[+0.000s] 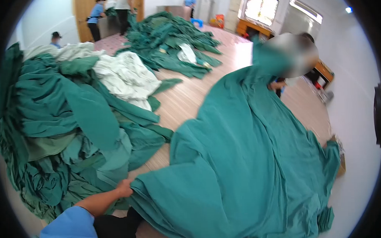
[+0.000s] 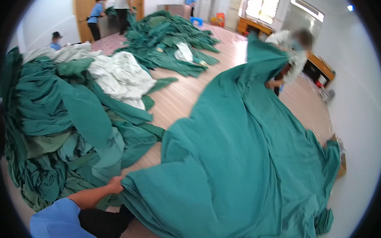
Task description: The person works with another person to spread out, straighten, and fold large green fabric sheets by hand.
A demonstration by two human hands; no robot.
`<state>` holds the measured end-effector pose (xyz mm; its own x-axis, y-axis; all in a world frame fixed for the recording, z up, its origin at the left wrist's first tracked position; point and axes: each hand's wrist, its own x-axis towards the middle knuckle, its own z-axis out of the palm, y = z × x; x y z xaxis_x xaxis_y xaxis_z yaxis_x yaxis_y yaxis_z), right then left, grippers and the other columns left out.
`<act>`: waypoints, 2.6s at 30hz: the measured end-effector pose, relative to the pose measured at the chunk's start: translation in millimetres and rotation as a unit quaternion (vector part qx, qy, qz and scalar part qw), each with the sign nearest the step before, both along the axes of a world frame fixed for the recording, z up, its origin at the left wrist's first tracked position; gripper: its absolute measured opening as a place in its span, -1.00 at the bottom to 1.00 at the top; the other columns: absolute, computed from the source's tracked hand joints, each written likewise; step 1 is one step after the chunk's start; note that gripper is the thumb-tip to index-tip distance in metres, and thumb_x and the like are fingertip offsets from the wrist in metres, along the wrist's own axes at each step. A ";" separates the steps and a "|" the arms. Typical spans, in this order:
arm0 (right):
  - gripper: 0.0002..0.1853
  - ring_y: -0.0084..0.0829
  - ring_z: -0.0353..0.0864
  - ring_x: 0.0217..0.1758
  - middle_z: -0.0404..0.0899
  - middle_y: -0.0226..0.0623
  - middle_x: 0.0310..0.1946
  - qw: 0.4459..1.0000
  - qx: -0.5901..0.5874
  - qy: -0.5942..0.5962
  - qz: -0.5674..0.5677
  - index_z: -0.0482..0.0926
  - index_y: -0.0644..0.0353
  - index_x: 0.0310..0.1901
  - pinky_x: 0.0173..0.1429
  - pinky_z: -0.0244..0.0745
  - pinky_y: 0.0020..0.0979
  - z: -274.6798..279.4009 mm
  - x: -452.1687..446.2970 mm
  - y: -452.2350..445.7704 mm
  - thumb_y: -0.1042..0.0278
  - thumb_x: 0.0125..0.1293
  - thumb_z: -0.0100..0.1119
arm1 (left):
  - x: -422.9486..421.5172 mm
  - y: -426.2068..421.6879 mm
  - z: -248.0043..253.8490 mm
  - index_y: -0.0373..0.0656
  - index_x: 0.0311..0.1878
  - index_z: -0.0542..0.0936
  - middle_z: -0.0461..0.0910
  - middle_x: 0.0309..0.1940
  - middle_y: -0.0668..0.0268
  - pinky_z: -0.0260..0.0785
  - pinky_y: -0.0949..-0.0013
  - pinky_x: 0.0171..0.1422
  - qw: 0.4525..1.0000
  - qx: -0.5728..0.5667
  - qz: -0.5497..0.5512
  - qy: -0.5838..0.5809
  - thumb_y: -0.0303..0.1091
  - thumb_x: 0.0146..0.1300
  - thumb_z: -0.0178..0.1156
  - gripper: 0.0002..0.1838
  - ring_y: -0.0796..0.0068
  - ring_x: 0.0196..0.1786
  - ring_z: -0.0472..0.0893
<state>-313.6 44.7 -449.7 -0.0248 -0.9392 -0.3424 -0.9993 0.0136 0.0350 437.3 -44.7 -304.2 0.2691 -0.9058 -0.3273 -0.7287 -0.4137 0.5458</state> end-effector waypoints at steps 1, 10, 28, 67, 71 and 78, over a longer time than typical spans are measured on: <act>-0.53 -0.20 0.45 -0.03 0.46 -0.07 -0.06 0.933 0.008 -0.155 -0.324 0.34 0.26 0.06 0.04 0.37 -0.27 33.9 43.3 -16.3 0.29 0.09 0.04 | 1.6 3.2 0.2 -0.09 -0.22 0.54 0.54 -0.31 0.04 0.34 0.16 -0.15 1.000 -0.003 -0.003 0.007 -0.32 -0.09 0.13 -0.71 -0.02 -0.18 0.49; -0.53 -0.29 0.48 -0.10 0.52 -0.19 -0.13 0.718 0.002 -0.391 -0.575 0.51 0.17 -0.17 -0.04 0.38 -0.31 59.9 72.9 -76.9 0.36 -0.24 0.36 | 21.9 11.7 -1.9 -0.19 -0.43 0.41 0.48 -0.46 -0.03 0.25 0.04 -0.24 0.991 0.004 0.047 -0.126 -0.54 -0.20 0.03 -0.83 -0.14 -0.26 0.43; -0.76 -0.44 0.48 -0.35 0.53 -0.38 -0.47 0.635 -0.582 -0.301 -0.409 0.52 0.17 -0.34 -0.21 0.43 -0.40 326.3 -51.9 74.5 0.20 0.03 0.17 | 60.6 9.4 142.9 -0.18 -0.45 0.43 0.41 -0.55 0.28 0.26 0.40 -0.28 0.895 -0.408 0.135 -0.122 -0.42 -0.01 0.05 -0.94 0.41 -0.42 0.41; -0.39 0.01 0.38 0.03 0.39 0.13 -0.02 0.783 -0.052 -0.264 -0.561 0.29 0.42 0.04 0.09 0.30 -0.26 76.0 29.2 -52.6 0.18 0.02 0.20 | 76.9 78.6 73.9 -0.35 -0.42 0.37 0.31 -0.61 0.02 0.19 0.26 -0.31 0.975 -0.134 0.098 -0.149 -0.49 0.00 -0.01 -0.89 0.18 -0.51 0.23; -0.57 -0.15 0.41 -0.05 0.44 0.08 -0.11 0.726 -0.149 -0.434 -0.513 0.36 0.54 -0.09 0.03 0.29 -0.25 174.8 73.9 -102.6 0.32 0.12 0.10 | 68.2 70.9 66.3 -0.36 -0.37 0.41 0.40 -0.54 0.00 0.23 0.21 -0.27 0.968 -0.144 0.064 -0.196 -0.50 0.00 -0.02 -0.87 0.08 -0.45 0.36; -0.67 -0.31 0.55 -0.34 0.53 -0.11 -0.35 0.550 -0.515 -0.605 -0.257 0.46 0.41 -0.24 -0.28 0.47 -0.34 501.7 -4.9 -73.7 0.23 0.19 0.08 | 118.2 77.8 40.1 -0.32 -0.29 0.50 0.52 -0.35 -0.08 0.29 0.16 -0.15 0.952 -0.147 0.213 -0.161 -0.47 0.02 -0.03 -0.80 -0.01 -0.26 0.50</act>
<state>-318.5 -29.0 52.0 -0.7169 -0.6263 0.3064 -0.1366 -0.3047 -0.9426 555.4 33.2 -264.2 0.6769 -0.7311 0.0851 -0.6775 -0.5737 0.4603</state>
